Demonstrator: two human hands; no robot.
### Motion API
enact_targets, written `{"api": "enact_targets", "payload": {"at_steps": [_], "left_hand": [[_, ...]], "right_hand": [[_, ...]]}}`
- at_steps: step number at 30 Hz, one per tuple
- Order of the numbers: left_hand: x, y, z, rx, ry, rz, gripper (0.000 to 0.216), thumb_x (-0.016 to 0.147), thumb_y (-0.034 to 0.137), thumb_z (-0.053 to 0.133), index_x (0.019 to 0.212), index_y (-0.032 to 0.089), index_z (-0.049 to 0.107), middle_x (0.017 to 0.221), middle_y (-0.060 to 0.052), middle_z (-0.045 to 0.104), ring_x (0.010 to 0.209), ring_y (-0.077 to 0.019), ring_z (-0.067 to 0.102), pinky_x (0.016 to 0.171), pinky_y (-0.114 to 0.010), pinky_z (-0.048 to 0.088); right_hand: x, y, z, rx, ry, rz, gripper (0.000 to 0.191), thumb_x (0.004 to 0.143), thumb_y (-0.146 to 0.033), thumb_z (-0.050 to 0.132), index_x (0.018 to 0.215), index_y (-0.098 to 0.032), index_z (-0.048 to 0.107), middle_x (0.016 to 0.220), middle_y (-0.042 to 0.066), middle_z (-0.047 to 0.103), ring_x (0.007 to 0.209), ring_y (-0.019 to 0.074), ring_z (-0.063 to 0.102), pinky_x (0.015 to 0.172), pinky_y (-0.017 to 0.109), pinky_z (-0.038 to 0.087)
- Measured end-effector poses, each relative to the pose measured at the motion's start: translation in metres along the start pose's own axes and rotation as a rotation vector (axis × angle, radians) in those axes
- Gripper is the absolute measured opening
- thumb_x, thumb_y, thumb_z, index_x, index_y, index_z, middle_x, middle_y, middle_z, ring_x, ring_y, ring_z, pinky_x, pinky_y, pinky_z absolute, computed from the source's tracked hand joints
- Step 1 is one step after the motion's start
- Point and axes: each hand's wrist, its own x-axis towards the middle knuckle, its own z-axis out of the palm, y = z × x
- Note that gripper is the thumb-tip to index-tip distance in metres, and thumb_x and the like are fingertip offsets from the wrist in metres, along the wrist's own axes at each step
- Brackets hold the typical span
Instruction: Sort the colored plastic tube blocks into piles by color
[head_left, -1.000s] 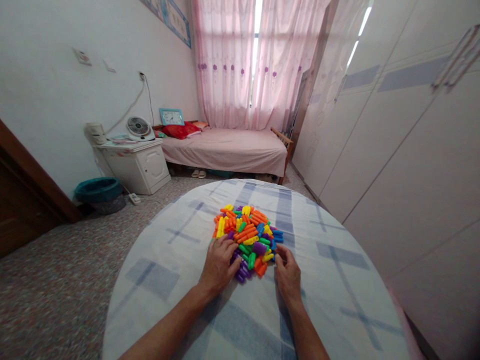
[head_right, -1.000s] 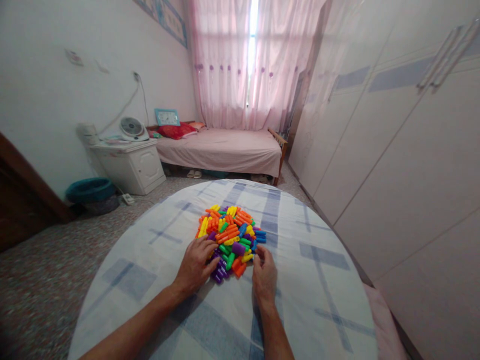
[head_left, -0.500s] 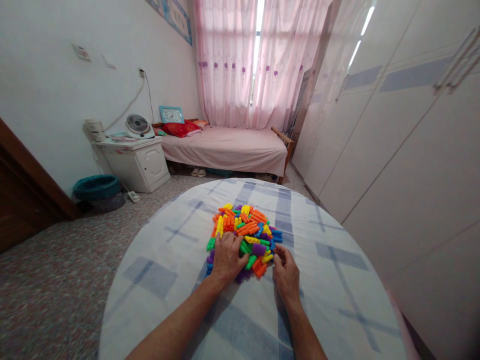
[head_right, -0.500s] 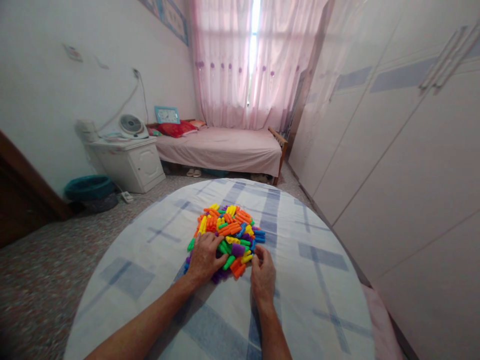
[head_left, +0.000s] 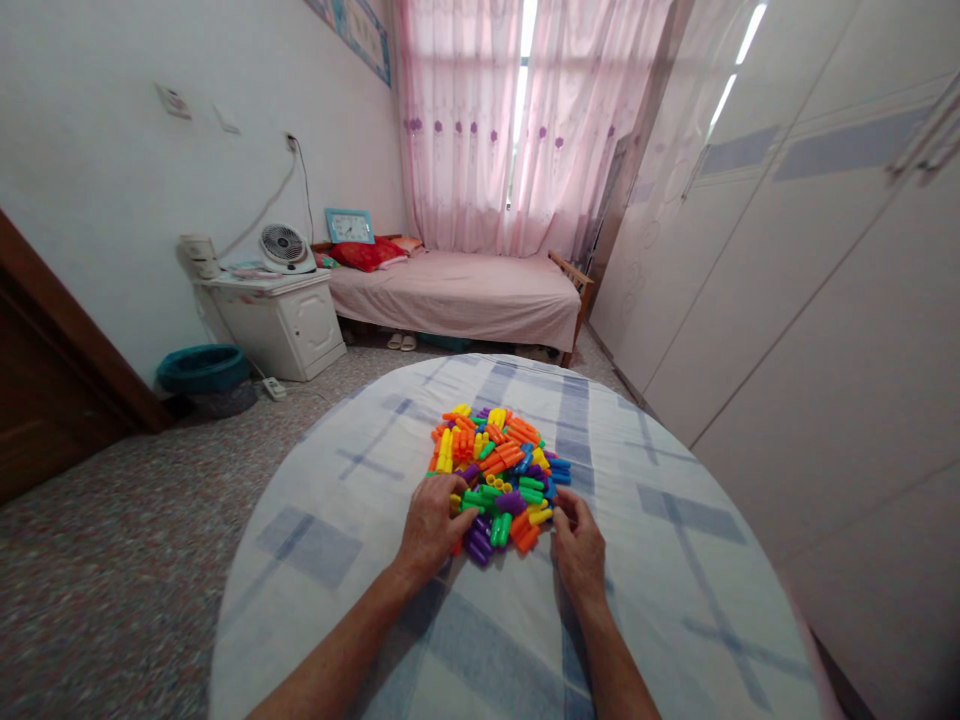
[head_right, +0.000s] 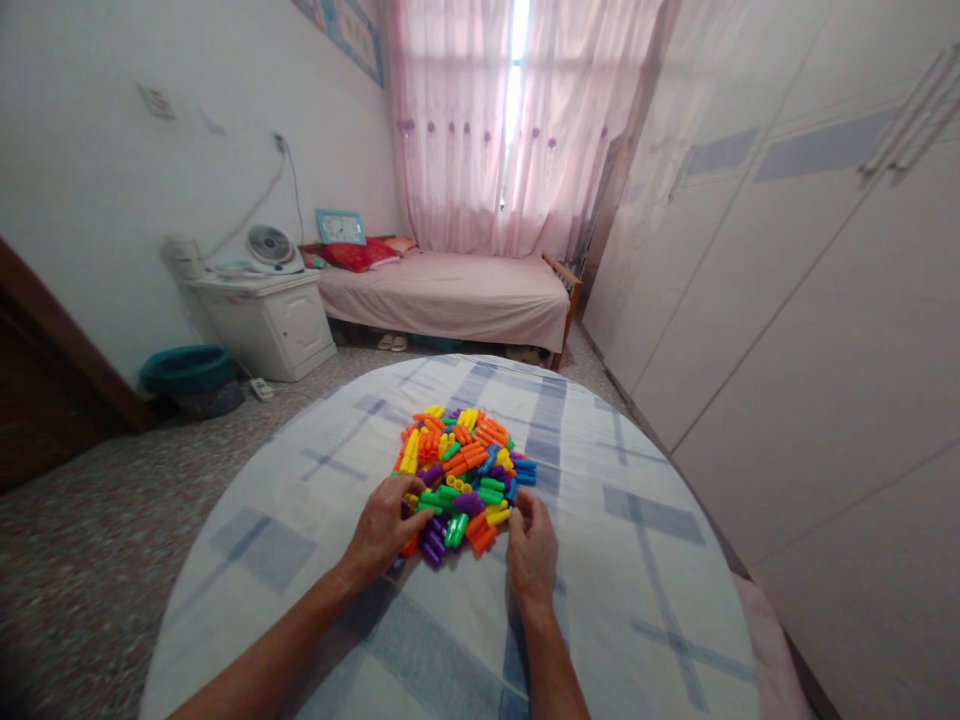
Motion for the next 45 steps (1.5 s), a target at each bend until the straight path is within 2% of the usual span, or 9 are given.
{"api": "enact_targets", "payload": {"at_steps": [3, 5, 11, 16, 19, 25, 35, 40, 45], "left_hand": [[-0.001, -0.004, 0.001, -0.054, -0.009, -0.027, 0.016, 0.074, 0.021, 0.061, 0.089, 0.019, 0.059, 0.090, -0.003, 0.063, 0.087, -0.0192, 0.058, 0.080, -0.033, 0.044], [0.003, -0.006, 0.001, -0.055, 0.006, 0.014, 0.019, 0.076, 0.021, 0.059, 0.094, 0.020, 0.060, 0.094, -0.004, 0.064, 0.091, -0.0194, 0.057, 0.083, -0.034, 0.044], [0.039, -0.006, 0.005, 0.106, 0.079, 0.108, 0.016, 0.083, 0.018, 0.049, 0.091, 0.018, 0.062, 0.091, -0.005, 0.063, 0.092, -0.0203, 0.054, 0.086, -0.035, 0.043], [0.068, 0.004, 0.016, 0.325, -0.063, 0.190, 0.015, 0.082, 0.021, 0.052, 0.092, 0.019, 0.063, 0.092, -0.006, 0.059, 0.093, -0.0211, 0.052, 0.085, -0.034, 0.042], [0.075, 0.009, 0.020, 0.438, -0.133, 0.165, 0.014, 0.083, 0.025, 0.051, 0.089, 0.019, 0.062, 0.093, -0.007, 0.058, 0.096, -0.0224, 0.051, 0.085, -0.035, 0.041], [0.074, 0.009, 0.020, 0.511, -0.165, 0.084, 0.015, 0.084, 0.024, 0.049, 0.087, 0.018, 0.063, 0.096, -0.008, 0.058, 0.096, -0.0218, 0.051, 0.083, -0.033, 0.040], [0.076, 0.001, 0.030, 0.502, -0.114, 0.009, 0.012, 0.079, 0.021, 0.051, 0.080, 0.018, 0.063, 0.087, -0.006, 0.058, 0.088, -0.0207, 0.053, 0.075, -0.032, 0.041], [0.072, 0.000, 0.025, 0.462, -0.078, 0.036, 0.012, 0.082, 0.023, 0.050, 0.078, 0.019, 0.061, 0.086, -0.006, 0.058, 0.087, -0.0198, 0.053, 0.075, -0.032, 0.041], [0.054, 0.008, 0.002, 0.381, 0.056, 0.175, 0.013, 0.084, 0.026, 0.050, 0.082, 0.020, 0.060, 0.089, -0.006, 0.058, 0.090, -0.0211, 0.052, 0.080, -0.033, 0.040]], "right_hand": [[0.000, 0.000, 0.000, 0.006, -0.001, -0.004, 0.038, 0.076, -0.035, 0.047, 0.107, -0.018, 0.060, 0.105, 0.009, 0.066, 0.096, 0.0220, 0.062, 0.087, 0.036, 0.045], [0.000, 0.000, 0.000, 0.000, 0.004, -0.007, 0.038, 0.076, -0.035, 0.047, 0.106, -0.018, 0.060, 0.105, 0.009, 0.066, 0.096, 0.0221, 0.062, 0.087, 0.036, 0.045], [0.000, 0.001, 0.000, -0.005, -0.007, -0.002, 0.038, 0.076, -0.034, 0.045, 0.108, -0.019, 0.060, 0.106, 0.008, 0.066, 0.096, 0.0219, 0.062, 0.087, 0.036, 0.046], [0.000, 0.004, 0.000, -0.008, 0.002, -0.019, 0.037, 0.076, -0.034, 0.046, 0.106, -0.018, 0.060, 0.104, 0.008, 0.066, 0.095, 0.0219, 0.062, 0.086, 0.035, 0.046], [0.000, 0.004, 0.001, -0.013, -0.014, -0.019, 0.037, 0.077, -0.035, 0.045, 0.107, -0.018, 0.060, 0.105, 0.008, 0.066, 0.096, 0.0217, 0.062, 0.087, 0.035, 0.046], [0.000, 0.003, 0.001, -0.022, -0.008, -0.006, 0.037, 0.078, -0.035, 0.044, 0.107, -0.018, 0.059, 0.105, 0.008, 0.066, 0.096, 0.0214, 0.062, 0.086, 0.034, 0.046], [0.001, 0.004, 0.000, 0.004, -0.007, -0.010, 0.037, 0.076, -0.036, 0.047, 0.106, -0.018, 0.060, 0.104, 0.008, 0.067, 0.095, 0.0223, 0.062, 0.086, 0.035, 0.046], [0.001, 0.006, 0.000, 0.005, -0.010, -0.016, 0.036, 0.078, -0.035, 0.047, 0.107, -0.018, 0.060, 0.104, 0.008, 0.066, 0.095, 0.0221, 0.062, 0.086, 0.036, 0.046], [-0.006, -0.001, 0.004, -0.037, 0.044, -0.078, 0.033, 0.081, -0.033, 0.046, 0.107, -0.019, 0.059, 0.103, 0.008, 0.065, 0.094, 0.0209, 0.060, 0.085, 0.035, 0.045]]}}
